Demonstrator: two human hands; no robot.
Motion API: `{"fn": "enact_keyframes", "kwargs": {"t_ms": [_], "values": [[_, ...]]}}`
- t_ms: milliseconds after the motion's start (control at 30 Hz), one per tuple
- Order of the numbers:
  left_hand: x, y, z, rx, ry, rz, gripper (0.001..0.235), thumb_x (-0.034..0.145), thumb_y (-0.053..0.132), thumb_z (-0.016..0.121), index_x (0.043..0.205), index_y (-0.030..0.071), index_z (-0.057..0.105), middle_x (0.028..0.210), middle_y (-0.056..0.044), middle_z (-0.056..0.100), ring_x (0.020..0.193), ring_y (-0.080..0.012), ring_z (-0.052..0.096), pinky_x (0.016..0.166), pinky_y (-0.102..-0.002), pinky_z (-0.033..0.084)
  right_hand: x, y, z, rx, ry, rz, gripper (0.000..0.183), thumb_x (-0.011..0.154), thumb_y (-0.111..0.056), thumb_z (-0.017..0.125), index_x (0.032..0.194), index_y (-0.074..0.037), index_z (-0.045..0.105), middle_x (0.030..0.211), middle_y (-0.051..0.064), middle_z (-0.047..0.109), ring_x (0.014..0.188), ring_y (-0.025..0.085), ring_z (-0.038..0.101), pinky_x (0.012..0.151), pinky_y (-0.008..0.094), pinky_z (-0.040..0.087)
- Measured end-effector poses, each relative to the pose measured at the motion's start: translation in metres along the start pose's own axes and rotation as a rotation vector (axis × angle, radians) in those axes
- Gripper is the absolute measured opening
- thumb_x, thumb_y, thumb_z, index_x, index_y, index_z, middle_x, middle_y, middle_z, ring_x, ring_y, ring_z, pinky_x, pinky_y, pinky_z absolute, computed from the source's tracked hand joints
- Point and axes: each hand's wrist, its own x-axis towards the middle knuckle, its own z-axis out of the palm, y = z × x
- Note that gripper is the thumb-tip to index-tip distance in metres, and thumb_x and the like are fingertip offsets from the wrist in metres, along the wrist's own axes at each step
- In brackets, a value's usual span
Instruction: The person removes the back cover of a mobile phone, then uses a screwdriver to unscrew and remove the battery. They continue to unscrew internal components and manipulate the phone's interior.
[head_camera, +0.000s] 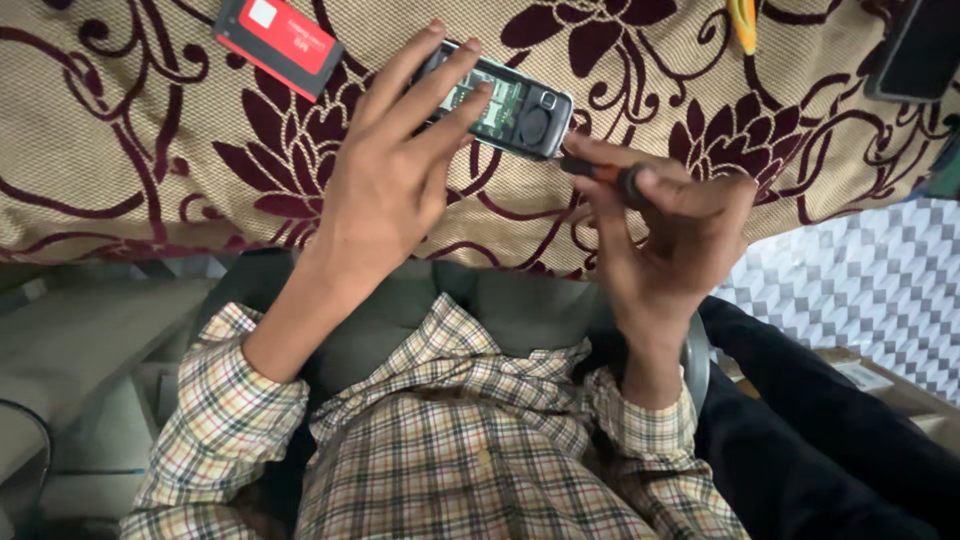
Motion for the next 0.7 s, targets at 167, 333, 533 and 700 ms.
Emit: {"fn": "enact_keyframes", "kwargs": {"t_ms": [167,333,533,700], "values": [[0.003,0.001,0.001,-0.011,0.017,0.010,0.040,0.097,-0.009,0.067,0.136,0.001,0.070,0.159,-0.010,0.052,0.155,-0.0341,0.040,0.130,-0.047,0.041,0.004,0.013,0.005,-0.228,0.148,-0.154,0.055,0.094,0.008,0.082,0.117,-0.002,0.033,0.116,0.024,0.059,0.108,0.030,0.068,0.083,0.031,0.071],[0.000,0.000,0.001,-0.039,0.013,-0.001,0.040,0.094,-0.009,0.067,0.132,-0.001,0.070,0.156,-0.012,0.054,0.153,-0.0353,0.041,0.128,-0.048,0.042,-0.006,0.002,0.001,-0.219,0.046,-0.050,0.045,0.100,0.012,0.073,0.125,0.001,0.036,0.123,0.022,0.065,0.116,0.031,0.075,0.079,0.032,0.069],[0.005,0.006,-0.002,-0.014,0.006,-0.029,0.044,0.091,-0.011,0.065,0.134,0.000,0.069,0.155,-0.012,0.053,0.153,-0.0359,0.041,0.128,-0.048,0.042,0.006,0.003,0.017,-0.203,0.176,-0.084,0.049,0.094,0.013,0.079,0.122,0.001,0.040,0.125,0.024,0.056,0.114,0.030,0.067,0.089,0.037,0.071],[0.008,0.006,-0.002,-0.042,0.016,-0.041,0.045,0.089,-0.010,0.065,0.132,0.001,0.070,0.154,-0.011,0.055,0.151,-0.0345,0.042,0.125,-0.048,0.041,-0.003,-0.004,0.010,-0.276,0.058,-0.141,0.040,0.093,0.023,0.066,0.113,-0.001,0.040,0.116,0.023,0.068,0.103,0.032,0.075,0.083,0.034,0.065]]}}
